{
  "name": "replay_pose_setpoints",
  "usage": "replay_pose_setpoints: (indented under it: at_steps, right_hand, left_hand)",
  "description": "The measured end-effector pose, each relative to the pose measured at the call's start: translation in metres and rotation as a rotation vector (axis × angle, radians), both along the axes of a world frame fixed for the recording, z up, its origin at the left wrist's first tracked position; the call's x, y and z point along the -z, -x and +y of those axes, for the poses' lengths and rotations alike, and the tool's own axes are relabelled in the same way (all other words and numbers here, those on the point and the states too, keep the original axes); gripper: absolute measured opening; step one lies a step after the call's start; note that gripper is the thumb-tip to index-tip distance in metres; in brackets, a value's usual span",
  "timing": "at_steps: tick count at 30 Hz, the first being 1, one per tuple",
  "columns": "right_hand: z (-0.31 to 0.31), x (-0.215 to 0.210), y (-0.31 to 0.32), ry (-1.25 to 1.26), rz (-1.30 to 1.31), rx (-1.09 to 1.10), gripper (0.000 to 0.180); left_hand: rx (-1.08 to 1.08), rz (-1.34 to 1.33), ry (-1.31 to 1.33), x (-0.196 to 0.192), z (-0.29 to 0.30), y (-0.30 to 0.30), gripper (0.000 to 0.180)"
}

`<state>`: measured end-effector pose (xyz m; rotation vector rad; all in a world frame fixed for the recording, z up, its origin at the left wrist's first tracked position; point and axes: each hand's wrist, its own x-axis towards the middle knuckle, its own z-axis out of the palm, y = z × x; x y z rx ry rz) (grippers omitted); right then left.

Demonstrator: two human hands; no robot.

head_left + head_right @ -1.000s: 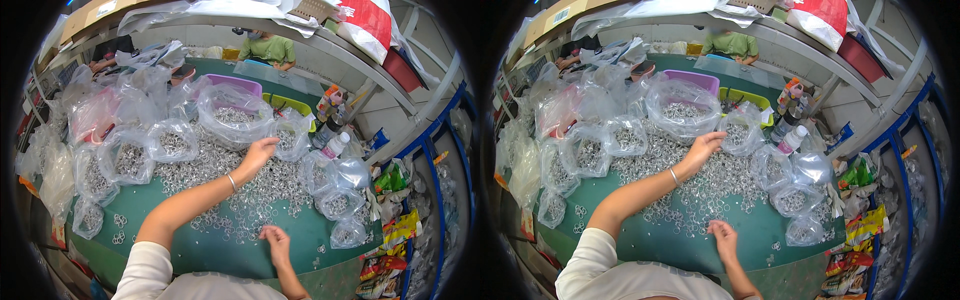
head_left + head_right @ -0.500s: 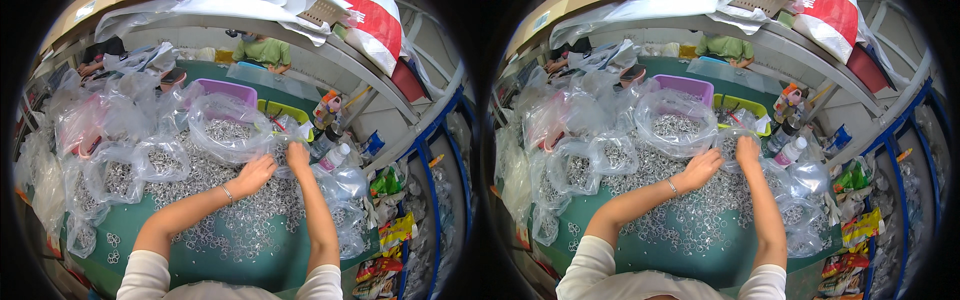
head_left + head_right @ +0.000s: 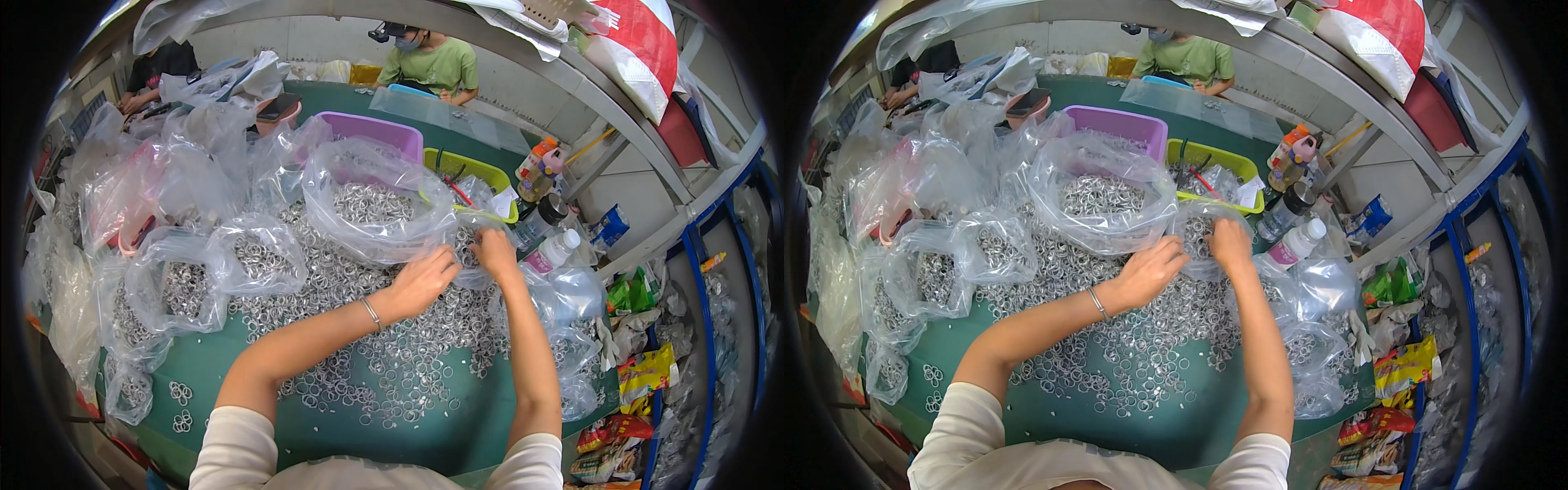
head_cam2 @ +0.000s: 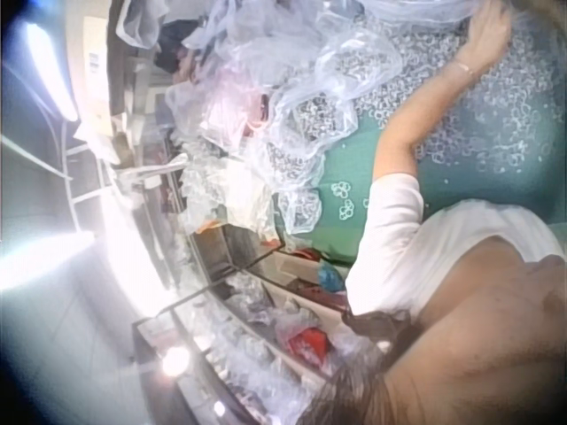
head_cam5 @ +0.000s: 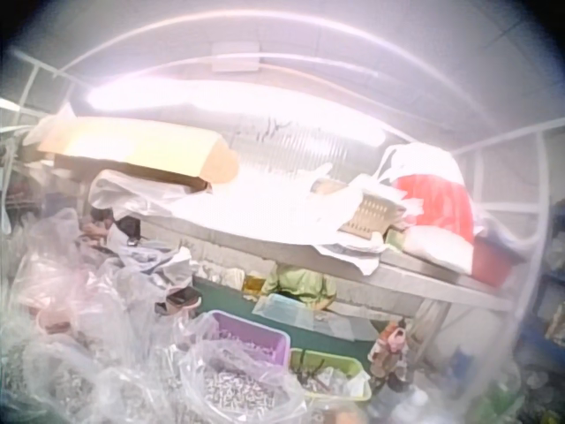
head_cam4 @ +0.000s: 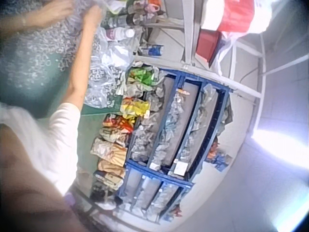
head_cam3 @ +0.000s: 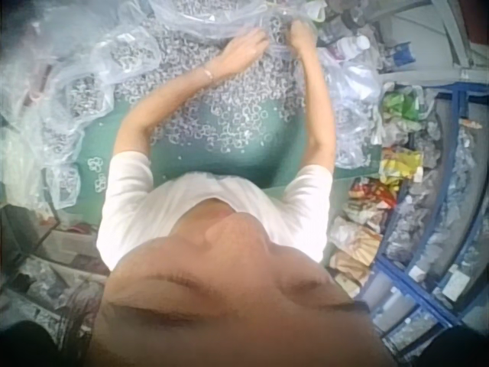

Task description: The person sorts through a large pile of small metal rings on a green tabletop by hand, picking up individual rings to move them between different piles or into nearby plastic bags.

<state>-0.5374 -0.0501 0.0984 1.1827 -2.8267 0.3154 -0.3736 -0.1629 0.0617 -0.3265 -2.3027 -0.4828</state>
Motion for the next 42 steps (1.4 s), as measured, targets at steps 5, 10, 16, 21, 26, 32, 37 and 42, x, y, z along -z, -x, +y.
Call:
replay_pose_setpoints:
  at_steps: [5,10,16,21,26,32,37,42]
  right_hand:
    - [-0.003,0.006,0.007,0.062,-0.027,0.052,0.019]
    - [0.004,0.016,0.015,0.193,-0.064,0.002,0.022]
    - [0.008,0.01,0.019,0.329,-0.216,-0.037,0.021]
    - [0.014,0.003,0.018,0.335,-0.204,-0.093,0.022]
    - [0.013,-0.01,0.007,0.284,-0.036,-0.067,0.022]
    - [0.012,-0.023,0.01,0.362,-0.255,-0.024,0.016]
    - [0.012,-0.018,0.024,0.981,-1.26,0.042,0.022]
    - [0.004,-0.016,0.02,0.651,-0.591,0.061,0.017]
  left_hand:
    - [0.008,-0.016,-0.014,0.003,0.001,0.003,0.027]
    - [0.011,0.0,-0.02,0.004,0.001,0.002,0.027]
    - [0.026,0.018,-0.038,0.005,0.0,0.003,0.028]
    - [0.025,0.005,-0.048,0.006,0.0,0.002,0.029]
    - [0.01,-0.037,-0.046,0.006,-0.003,0.002,0.031]
    - [0.008,-0.02,-0.018,0.0,-0.001,0.002,0.033]
    - [0.019,-0.047,-0.069,-0.004,0.005,0.003,0.037]
    - [0.03,-0.06,-0.08,-0.018,0.012,-0.003,0.041]
